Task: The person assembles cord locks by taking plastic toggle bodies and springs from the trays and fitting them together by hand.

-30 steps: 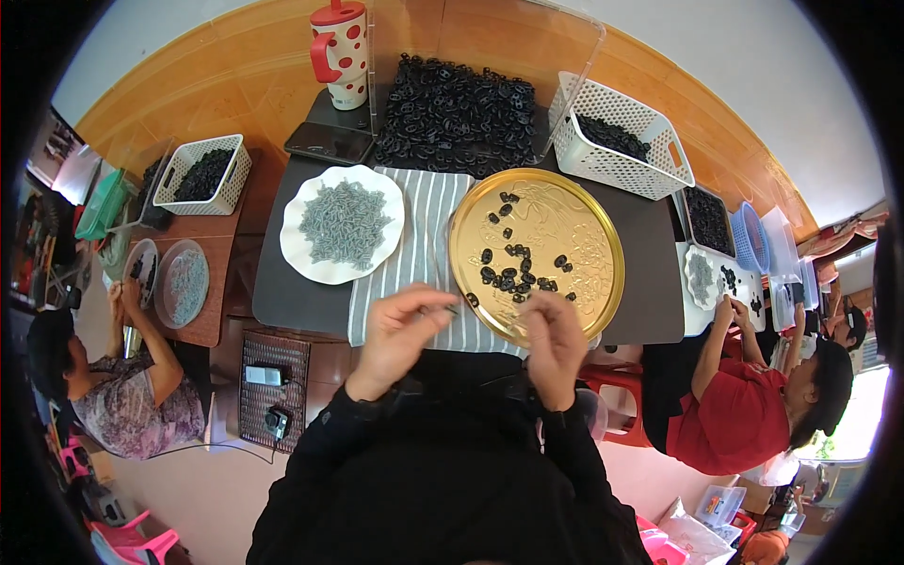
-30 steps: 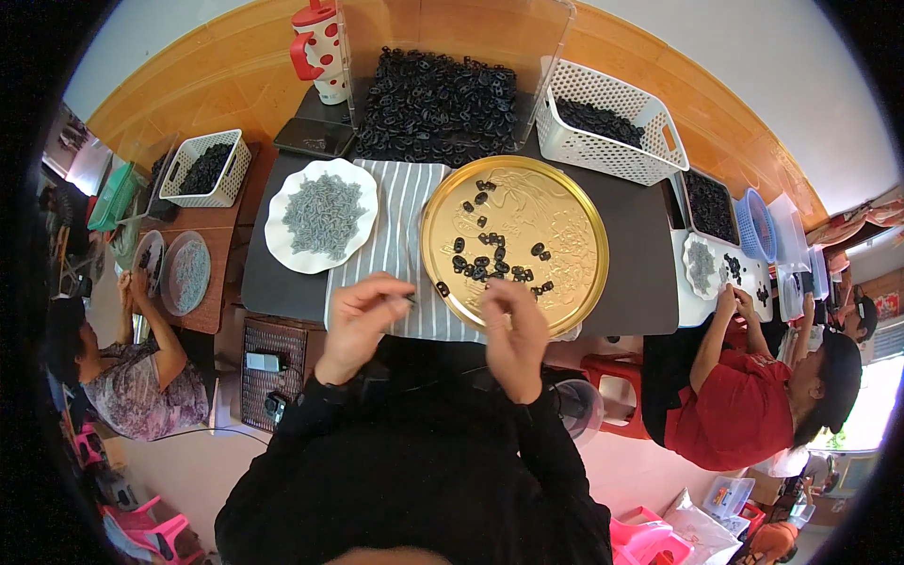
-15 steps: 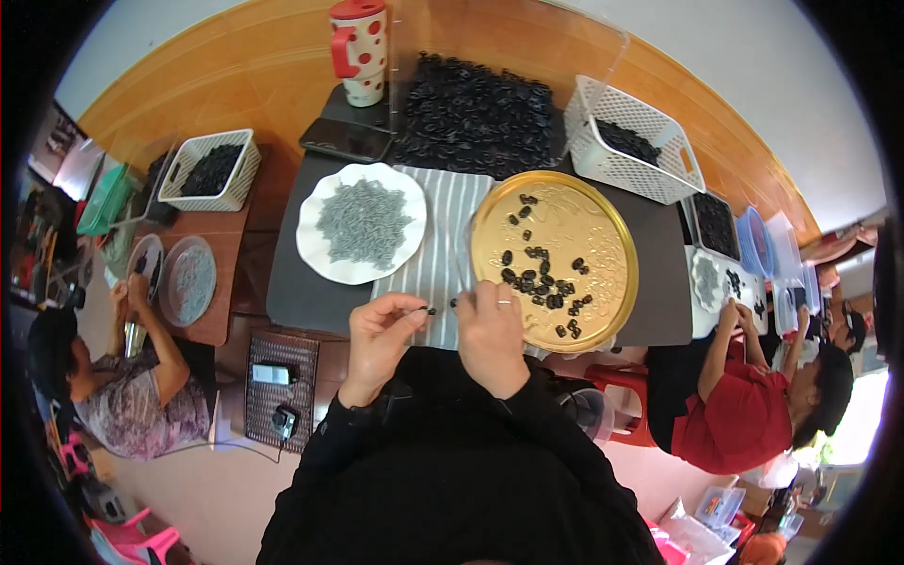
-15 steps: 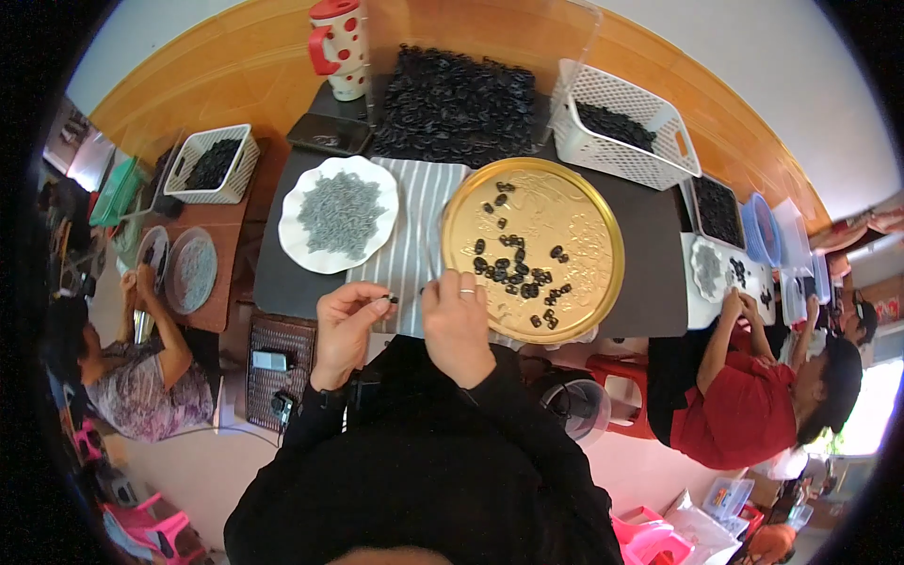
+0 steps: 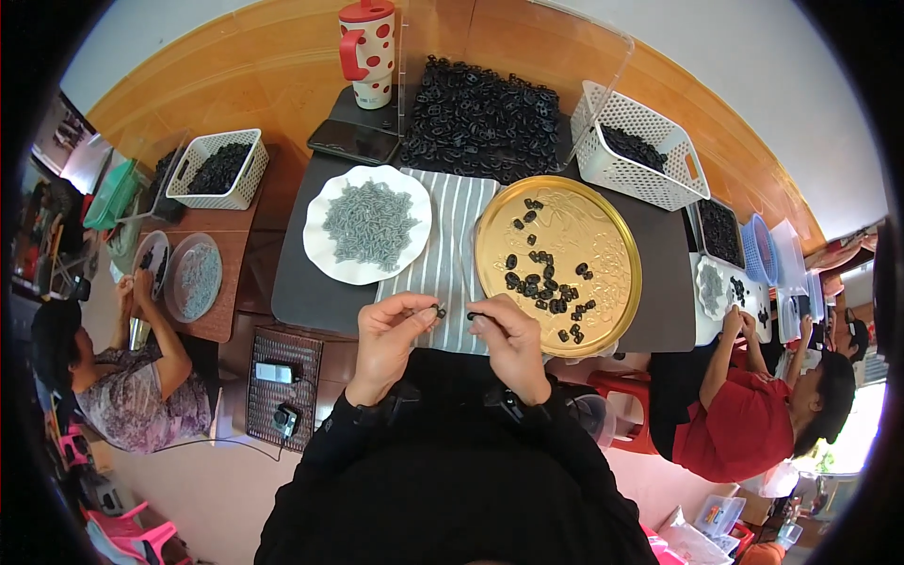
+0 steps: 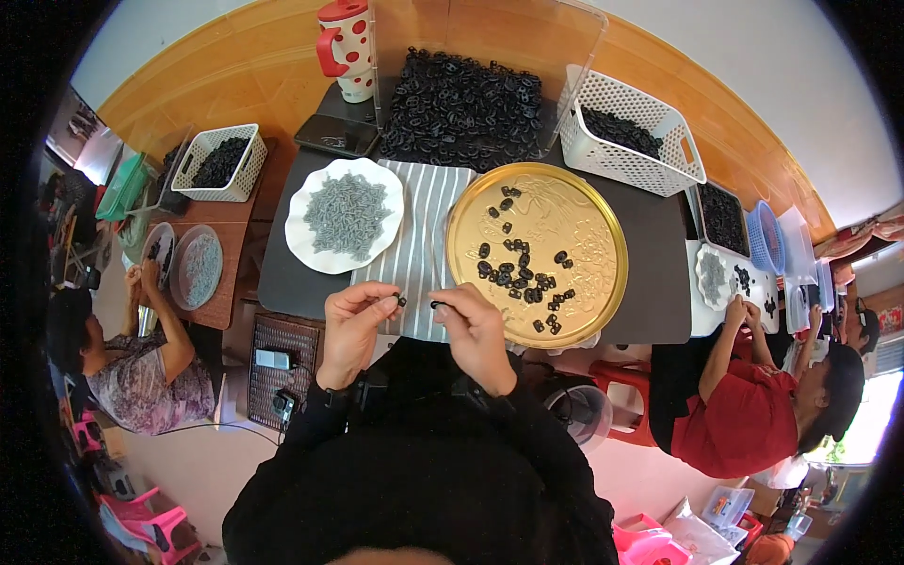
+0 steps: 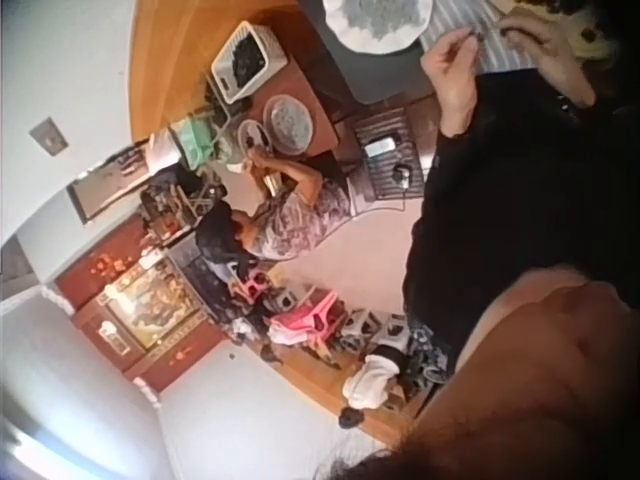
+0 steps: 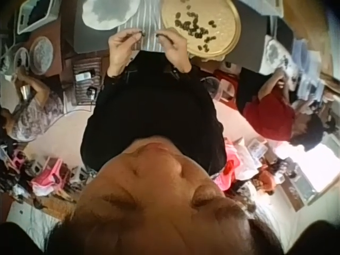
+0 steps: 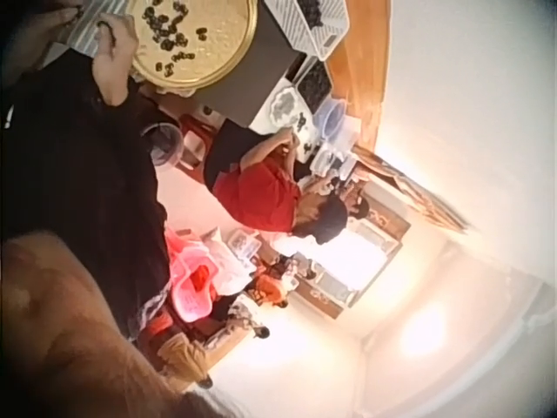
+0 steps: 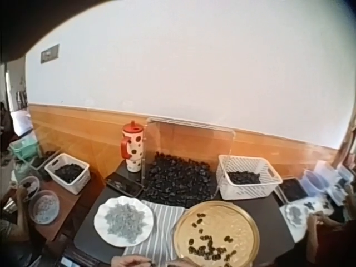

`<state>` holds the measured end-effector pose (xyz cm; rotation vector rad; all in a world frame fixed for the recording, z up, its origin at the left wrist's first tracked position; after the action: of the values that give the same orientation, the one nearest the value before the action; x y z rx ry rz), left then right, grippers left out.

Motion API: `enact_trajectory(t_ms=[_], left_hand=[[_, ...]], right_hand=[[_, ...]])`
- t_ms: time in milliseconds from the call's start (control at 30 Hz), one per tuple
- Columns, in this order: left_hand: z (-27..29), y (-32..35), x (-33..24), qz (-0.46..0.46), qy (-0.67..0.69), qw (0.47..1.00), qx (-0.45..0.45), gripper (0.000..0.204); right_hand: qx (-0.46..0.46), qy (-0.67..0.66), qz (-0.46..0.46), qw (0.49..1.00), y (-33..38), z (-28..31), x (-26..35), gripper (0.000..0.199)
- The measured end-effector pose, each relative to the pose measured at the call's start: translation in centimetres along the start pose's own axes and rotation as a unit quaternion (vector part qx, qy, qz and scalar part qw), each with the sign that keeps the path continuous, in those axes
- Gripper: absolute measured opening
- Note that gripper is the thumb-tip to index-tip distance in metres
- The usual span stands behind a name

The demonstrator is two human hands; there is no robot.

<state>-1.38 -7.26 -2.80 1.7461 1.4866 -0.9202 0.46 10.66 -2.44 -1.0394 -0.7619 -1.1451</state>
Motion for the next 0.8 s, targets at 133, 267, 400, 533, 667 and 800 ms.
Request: enact_trajectory(t_ms=[133,267,400,533,667,800], left_hand=[[-1.2,0.0,0.7,0.009,0.008,0.999,0.034,0.016],[-3.0,0.1,1.3,0.046,0.033,0.996,0.068,0.016],[-4.1,0.3,2.0,0.069,0.038,0.993,0.087,0.016],[-5.4,0.5,2.2,0.078,0.052,0.99,0.11,0.018],[-5.8,0.5,2.7,0.087,0.047,0.987,0.123,0.019],[-5.8,0.3,3.2,0.097,0.069,0.984,0.132,0.018]], right_hand=[[-0.034,-0.214,-0.09,0.972,0.3,1.1,0.2,0.02],[-0.092,-0.277,-0.065,0.954,0.8,2.2,0.1,0.02],[-0.112,-0.267,-0.034,0.956,1.3,3.0,0.3,0.02],[-0.116,-0.209,-0.018,0.971,1.6,3.5,1.1,0.022],[-0.114,-0.205,-0.034,0.971,1.8,3.8,1.0,0.023],[-0.059,-0.212,-0.103,0.97,1.9,4.3,0.4,0.019]])
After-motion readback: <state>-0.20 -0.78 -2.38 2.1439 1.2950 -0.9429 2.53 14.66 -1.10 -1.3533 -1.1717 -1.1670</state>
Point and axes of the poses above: each hand's wrist, its own y-axis away from the middle knuckle, its own z-axis out of the back of the hand, x = y × z, the point moved 1 cm from there along -y, towards the middle knuckle, and after that the axes turned 4 degrees about y, right-handed, at the moved point
